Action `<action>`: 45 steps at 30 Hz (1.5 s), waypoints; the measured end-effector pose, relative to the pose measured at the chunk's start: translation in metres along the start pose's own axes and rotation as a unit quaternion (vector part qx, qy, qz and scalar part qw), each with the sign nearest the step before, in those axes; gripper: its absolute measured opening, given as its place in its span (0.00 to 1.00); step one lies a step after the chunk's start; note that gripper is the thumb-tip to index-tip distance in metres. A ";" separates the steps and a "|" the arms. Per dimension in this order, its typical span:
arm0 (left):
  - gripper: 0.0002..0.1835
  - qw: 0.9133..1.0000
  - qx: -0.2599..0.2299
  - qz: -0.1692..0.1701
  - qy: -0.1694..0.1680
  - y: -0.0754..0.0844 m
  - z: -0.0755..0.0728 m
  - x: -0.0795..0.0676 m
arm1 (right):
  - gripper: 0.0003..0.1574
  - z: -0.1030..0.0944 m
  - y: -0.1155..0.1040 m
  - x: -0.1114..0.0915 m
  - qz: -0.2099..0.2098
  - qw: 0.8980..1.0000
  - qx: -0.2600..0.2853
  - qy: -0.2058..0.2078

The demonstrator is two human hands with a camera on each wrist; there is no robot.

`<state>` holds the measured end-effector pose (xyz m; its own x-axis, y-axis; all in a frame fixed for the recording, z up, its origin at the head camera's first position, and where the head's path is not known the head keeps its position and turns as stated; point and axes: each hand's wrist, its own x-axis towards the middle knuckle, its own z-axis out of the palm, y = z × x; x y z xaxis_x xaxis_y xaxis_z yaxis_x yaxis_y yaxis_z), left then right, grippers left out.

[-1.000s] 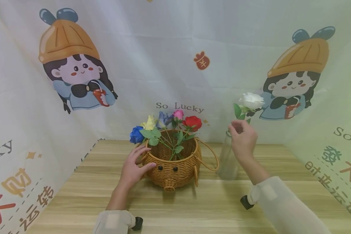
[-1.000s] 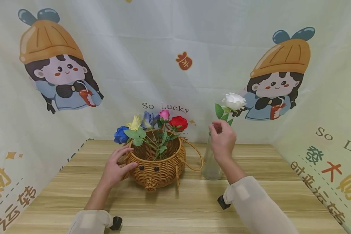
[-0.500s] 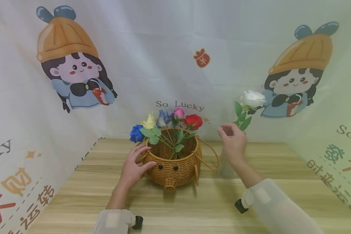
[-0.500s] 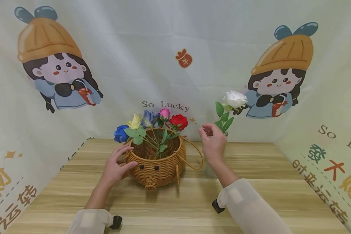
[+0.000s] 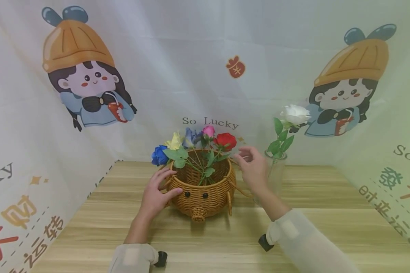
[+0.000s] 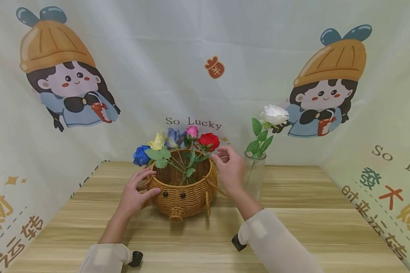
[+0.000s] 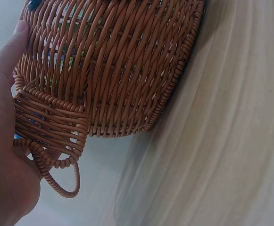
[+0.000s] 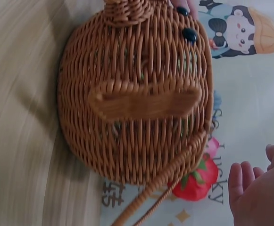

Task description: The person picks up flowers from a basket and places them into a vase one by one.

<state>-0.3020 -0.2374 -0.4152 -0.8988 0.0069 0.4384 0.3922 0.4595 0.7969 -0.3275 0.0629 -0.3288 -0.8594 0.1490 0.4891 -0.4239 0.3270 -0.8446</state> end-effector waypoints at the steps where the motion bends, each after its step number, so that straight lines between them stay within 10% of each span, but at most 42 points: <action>1: 0.33 1.000 0.001 -0.001 0.000 0.000 0.000 0.000 | 0.17 0.003 -0.001 -0.001 0.002 1.000 0.005 -0.005; 23: 0.31 1.000 -0.010 -0.004 0.002 0.001 -0.001 0.001 | 0.17 0.058 -0.022 -0.006 0.009 0.996 0.062 -0.068; 45: 0.29 1.000 -0.010 0.004 0.003 0.003 -0.002 -0.001 | 0.22 0.086 -0.021 0.005 0.077 0.962 0.027 -0.260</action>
<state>-0.2995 -0.2374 -0.4125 -0.8948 0.0051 0.4464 0.4025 0.4415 0.8019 -0.3474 -0.0233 -0.3269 -0.9341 -0.2993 0.1945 -0.2825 0.2870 -0.9153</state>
